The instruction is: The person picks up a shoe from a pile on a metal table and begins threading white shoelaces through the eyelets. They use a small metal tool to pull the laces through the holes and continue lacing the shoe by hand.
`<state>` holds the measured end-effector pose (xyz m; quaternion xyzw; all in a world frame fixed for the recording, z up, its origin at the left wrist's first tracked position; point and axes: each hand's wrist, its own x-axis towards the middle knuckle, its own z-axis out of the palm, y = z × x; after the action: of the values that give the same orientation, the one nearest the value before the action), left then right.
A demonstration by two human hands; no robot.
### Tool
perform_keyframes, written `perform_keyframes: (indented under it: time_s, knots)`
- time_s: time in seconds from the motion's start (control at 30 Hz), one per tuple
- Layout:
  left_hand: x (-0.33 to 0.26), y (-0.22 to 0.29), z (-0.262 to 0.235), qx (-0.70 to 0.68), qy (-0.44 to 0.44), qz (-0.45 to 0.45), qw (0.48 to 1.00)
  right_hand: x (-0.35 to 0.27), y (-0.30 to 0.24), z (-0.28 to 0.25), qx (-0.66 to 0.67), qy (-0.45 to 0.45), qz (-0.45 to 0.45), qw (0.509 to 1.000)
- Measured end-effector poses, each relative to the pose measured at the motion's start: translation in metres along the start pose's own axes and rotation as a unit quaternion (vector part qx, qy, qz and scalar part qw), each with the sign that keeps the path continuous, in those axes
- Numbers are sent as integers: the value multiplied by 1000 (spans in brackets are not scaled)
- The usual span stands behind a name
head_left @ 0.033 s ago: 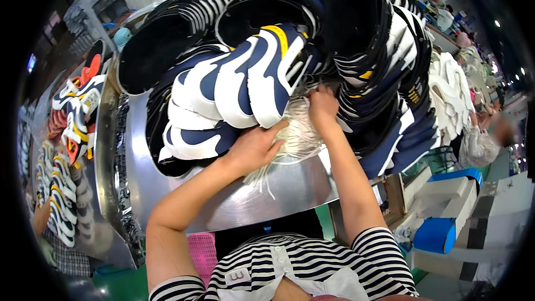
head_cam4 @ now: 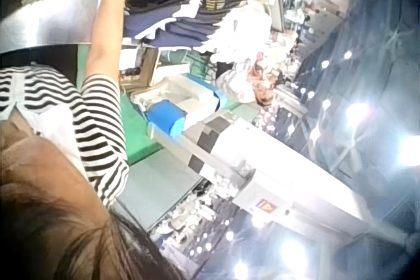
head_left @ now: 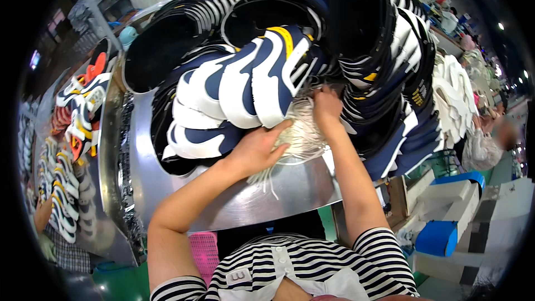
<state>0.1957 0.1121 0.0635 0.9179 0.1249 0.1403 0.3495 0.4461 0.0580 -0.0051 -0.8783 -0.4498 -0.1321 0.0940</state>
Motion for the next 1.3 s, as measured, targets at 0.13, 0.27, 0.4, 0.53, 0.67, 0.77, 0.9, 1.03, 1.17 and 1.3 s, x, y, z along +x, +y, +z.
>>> perform_keyframes:
  time_s: [0.13,0.27,0.4,0.53,0.67,0.77,0.9,1.03,1.17,1.3]
  knots:
    - [-6,7,-13,119,120,143,975,13,-9,9,-38,-23,9,999]
    - [21,20,-48,359,231,134,894,29,-4,15,-134,-125,-37,982]
    - [57,23,-102,407,310,78,856,35,11,7,-149,-124,-115,974]
    - [82,-11,-168,490,348,90,794,37,9,-6,-126,-78,-184,972]
    - [120,-29,-186,482,322,60,813,38,27,-15,-61,10,-249,967]
    - [146,-29,-205,490,310,-13,815,38,23,-21,-53,6,-204,978]
    - [139,-35,-181,512,280,-20,811,33,9,-36,-17,-44,-145,988]
    - [118,-43,-170,469,314,137,814,26,6,-57,37,-23,-136,990]
    - [142,-43,-185,515,271,74,810,18,-7,-61,133,-55,-105,984]
    - [133,-52,-204,432,264,88,858,2,-8,-64,160,-4,-129,979]
